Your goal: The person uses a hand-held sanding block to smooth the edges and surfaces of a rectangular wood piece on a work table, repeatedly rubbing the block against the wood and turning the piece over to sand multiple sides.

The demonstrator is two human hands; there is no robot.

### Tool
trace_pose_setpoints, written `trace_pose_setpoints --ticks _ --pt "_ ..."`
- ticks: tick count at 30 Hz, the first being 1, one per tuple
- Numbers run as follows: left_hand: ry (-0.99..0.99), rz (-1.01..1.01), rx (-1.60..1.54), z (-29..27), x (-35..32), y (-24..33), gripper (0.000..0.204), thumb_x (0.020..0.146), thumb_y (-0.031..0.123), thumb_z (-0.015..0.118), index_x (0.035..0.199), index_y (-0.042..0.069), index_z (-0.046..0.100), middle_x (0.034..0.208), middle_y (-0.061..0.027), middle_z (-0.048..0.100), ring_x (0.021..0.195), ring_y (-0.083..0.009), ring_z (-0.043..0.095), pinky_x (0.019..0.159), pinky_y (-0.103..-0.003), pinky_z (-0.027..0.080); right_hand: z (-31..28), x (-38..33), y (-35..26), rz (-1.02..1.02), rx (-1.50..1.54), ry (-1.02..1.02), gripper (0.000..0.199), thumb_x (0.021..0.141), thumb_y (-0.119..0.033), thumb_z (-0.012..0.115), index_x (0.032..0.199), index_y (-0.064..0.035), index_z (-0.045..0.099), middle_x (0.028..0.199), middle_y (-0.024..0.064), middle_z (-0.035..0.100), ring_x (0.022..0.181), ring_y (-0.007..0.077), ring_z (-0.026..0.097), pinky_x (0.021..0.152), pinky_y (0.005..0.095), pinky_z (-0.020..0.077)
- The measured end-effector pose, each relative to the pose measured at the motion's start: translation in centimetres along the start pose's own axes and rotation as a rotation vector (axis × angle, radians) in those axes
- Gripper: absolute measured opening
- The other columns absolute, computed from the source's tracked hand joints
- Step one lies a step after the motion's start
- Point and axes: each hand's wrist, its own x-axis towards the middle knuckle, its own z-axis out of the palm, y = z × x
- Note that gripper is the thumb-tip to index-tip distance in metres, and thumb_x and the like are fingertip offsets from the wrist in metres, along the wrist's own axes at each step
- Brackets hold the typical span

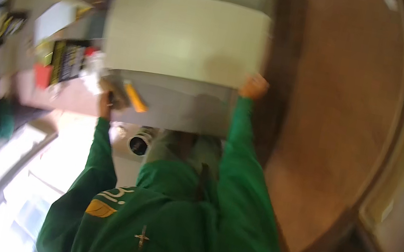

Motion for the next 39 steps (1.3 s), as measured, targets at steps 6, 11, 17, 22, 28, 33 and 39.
trace_pose_setpoints --ticks 6,11,17,22,28,33,39 --pt "0.476 0.203 0.617 -7.7 2.4 -0.9 0.058 0.09 0.047 0.074 0.128 0.005 0.066 0.108 -0.022 0.07 0.096 -0.0355 0.068 0.089 -0.047 0.055 2.6 -4.8 1.9 0.513 0.781 -0.452 0.032 0.093 -0.018 0.072 0.116 0.0034 0.072 0.109 0.014 0.076 0.092 0.0238 0.072 0.082 0.0388 0.0604" --pt "0.445 0.167 0.184 -0.1 -6.5 5.2 0.053 0.095 0.039 0.069 0.132 0.002 0.066 0.118 -0.0253 0.067 0.107 -0.0369 0.069 0.093 -0.047 0.055 -2.2 3.0 5.5 0.167 0.2 -0.471 0.035 0.098 -0.019 0.06 0.123 0.0049 0.067 0.118 0.0214 0.071 0.104 0.0331 0.069 0.091 0.0451 0.0563" --pt "0.592 0.098 0.13 -2.8 -16.6 2.7 0.047 0.092 0.033 0.066 0.121 -0.004 0.071 0.112 -0.0274 0.073 0.106 -0.0376 0.072 0.097 -0.044 0.055 -1.8 5.0 6.9 0.202 0.193 -0.631 0.036 0.098 -0.018 0.058 0.124 0.0055 0.065 0.121 0.023 0.069 0.107 0.0342 0.068 0.091 0.0464 0.0559" --pt "0.635 -0.047 0.065 -5.4 -19.9 -5.7 0.047 0.092 0.034 0.066 0.12 -0.003 0.071 0.109 -0.0253 0.074 0.105 -0.0371 0.072 0.094 -0.045 0.056 -2.2 3.9 4.3 0.235 0.076 -0.613 0.031 0.097 -0.018 0.059 0.118 0.0035 0.066 0.117 0.0216 0.069 0.104 0.0345 0.068 0.087 0.0456 0.0572" --pt "0.803 -0.078 -0.076 -12.6 -20.1 -12.4 0.026 0.096 0.027 0.065 0.107 0.004 0.072 0.09 -0.0108 0.074 0.08 -0.0218 0.069 0.073 -0.039 0.055 -5.9 -0.8 -4.4 0.042 -0.03 -0.324 0.025 0.101 -0.015 0.056 0.118 -0.0014 0.067 0.116 0.0209 0.068 0.101 0.034 0.067 0.085 0.0459 0.0554" --pt "0.798 -0.263 -0.152 -21.1 -20.7 -16.8 0.029 0.098 0.024 0.059 0.11 0.001 0.072 0.086 -0.0109 0.073 0.077 -0.0218 0.068 0.072 -0.04 0.056 -5.6 -13.2 -20.5 -0.391 0.206 -0.317 0.029 0.099 -0.014 0.054 0.121 0.0009 0.065 0.118 0.0196 0.068 0.102 0.0348 0.066 0.09 0.0433 0.0548" --pt "0.827 -0.283 -0.987 -31.3 -17.9 -13.9 0.036 0.099 0.016 0.049 0.13 0.005 0.064 0.095 -0.0083 0.063 0.06 -0.0184 0.055 0.051 -0.035 0.049 1.1 -36.0 -43.6 -0.744 0.572 -0.824 0.022 0.1 -0.007 0.055 0.118 0.0033 0.063 0.106 0.0158 0.065 0.097 0.0275 0.064 0.091 0.0376 0.0525"
